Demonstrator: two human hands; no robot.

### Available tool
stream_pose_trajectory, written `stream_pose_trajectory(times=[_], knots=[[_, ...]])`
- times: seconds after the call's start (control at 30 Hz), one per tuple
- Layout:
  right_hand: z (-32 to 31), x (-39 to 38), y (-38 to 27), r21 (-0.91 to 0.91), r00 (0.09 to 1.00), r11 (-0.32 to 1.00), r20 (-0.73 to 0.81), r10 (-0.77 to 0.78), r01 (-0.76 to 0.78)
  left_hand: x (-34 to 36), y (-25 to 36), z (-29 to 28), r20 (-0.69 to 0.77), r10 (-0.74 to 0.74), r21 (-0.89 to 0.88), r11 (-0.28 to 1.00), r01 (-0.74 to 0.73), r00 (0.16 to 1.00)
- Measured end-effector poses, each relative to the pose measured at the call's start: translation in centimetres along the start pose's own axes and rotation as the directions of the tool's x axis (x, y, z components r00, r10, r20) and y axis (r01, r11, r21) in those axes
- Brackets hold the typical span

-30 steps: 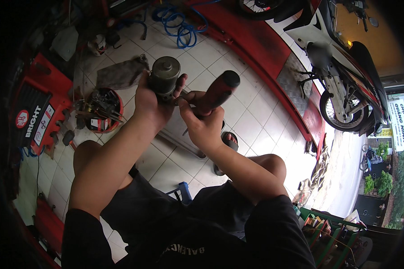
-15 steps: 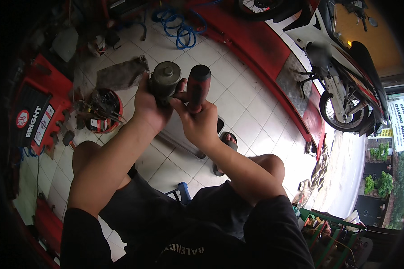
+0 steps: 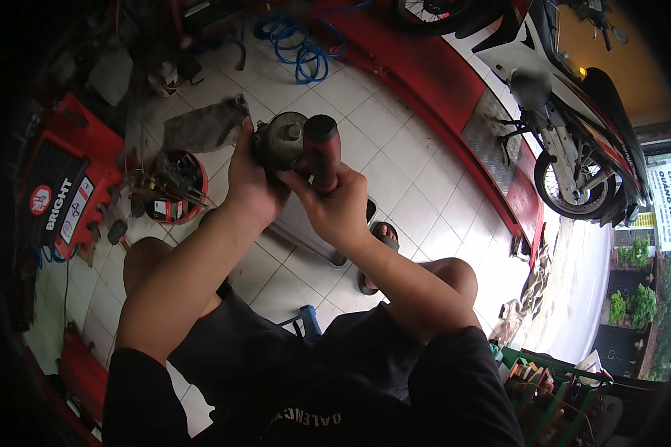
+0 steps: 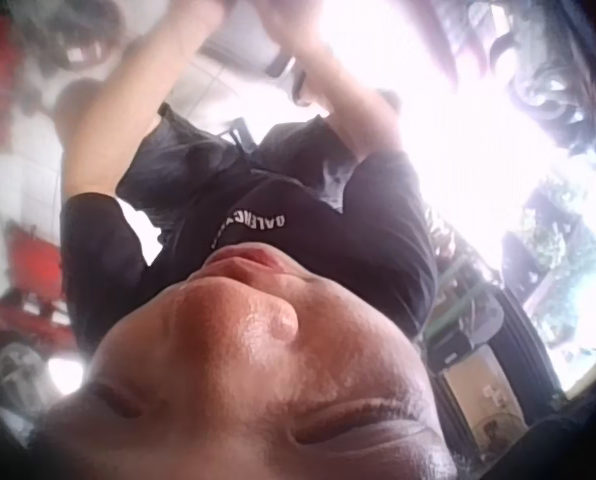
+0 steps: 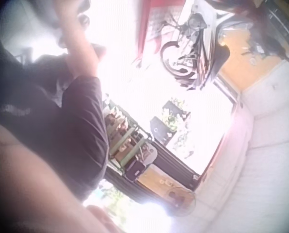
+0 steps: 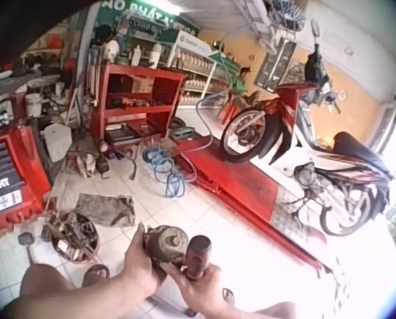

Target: The person sits on a low stool in a workshop and uses a screwdriver to pry and remove components from a cylindrical mechanical part held in their hands. They place the removed pieces into a metal tray on the floor and continue to disassemble the part using the tool.

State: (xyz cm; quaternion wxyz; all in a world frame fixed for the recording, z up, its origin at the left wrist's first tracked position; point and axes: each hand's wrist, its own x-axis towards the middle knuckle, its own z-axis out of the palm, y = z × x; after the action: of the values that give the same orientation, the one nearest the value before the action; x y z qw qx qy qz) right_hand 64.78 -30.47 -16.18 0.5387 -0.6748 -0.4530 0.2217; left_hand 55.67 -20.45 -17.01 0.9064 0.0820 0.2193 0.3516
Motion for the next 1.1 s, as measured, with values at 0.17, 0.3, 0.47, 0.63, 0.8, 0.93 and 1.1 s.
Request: stream_pose_trajectory(times=[0.17,0.3,0.47,0.63,0.8,0.93,1.1], knots=[[0.1,-0.3,-0.4,-0.104,0.993,0.987,-0.041,0.115,-0.119,-0.4,0.1,0.5,-0.040,0.027,0.070,0.997,-0.024,0.999],[0.5,-0.5,-0.2,-0.058,0.997,0.998,-0.076,0.007,-0.012,-0.6,0.2,0.5,-0.030,-0.023,0.044,0.999,0.024,0.999],[0.5,-0.7,0.1,0.036,0.999,0.999,-0.034,-0.002,0.003,-0.3,-0.1,-0.3,-0.013,-0.030,0.013,0.999,0.030,0.999],[0.8,-0.5,0.6,0.009,0.997,0.999,-0.075,-0.035,0.036,-0.9,-0.1,0.4,-0.071,-0.029,0.045,0.998,0.033,0.997],[0.6,-0.5,1.0,-0.025,0.997,0.999,-0.062,-0.046,0.045,-1.0,0.0,-0.1,-0.030,-0.070,0.037,0.997,0.071,0.997],[0.4,-0.7,0.7,-0.033,0.998,0.999,-0.060,-0.012,0.010,-0.9,0.0,0.1,-0.036,-0.064,0.025,0.998,0.065,0.997],[0.8,-0.5,0.8,-0.053,0.993,0.997,-0.100,-0.062,0.057,-1.1,0.1,0.5,-0.051,-0.049,0.059,0.997,0.052,0.998]])
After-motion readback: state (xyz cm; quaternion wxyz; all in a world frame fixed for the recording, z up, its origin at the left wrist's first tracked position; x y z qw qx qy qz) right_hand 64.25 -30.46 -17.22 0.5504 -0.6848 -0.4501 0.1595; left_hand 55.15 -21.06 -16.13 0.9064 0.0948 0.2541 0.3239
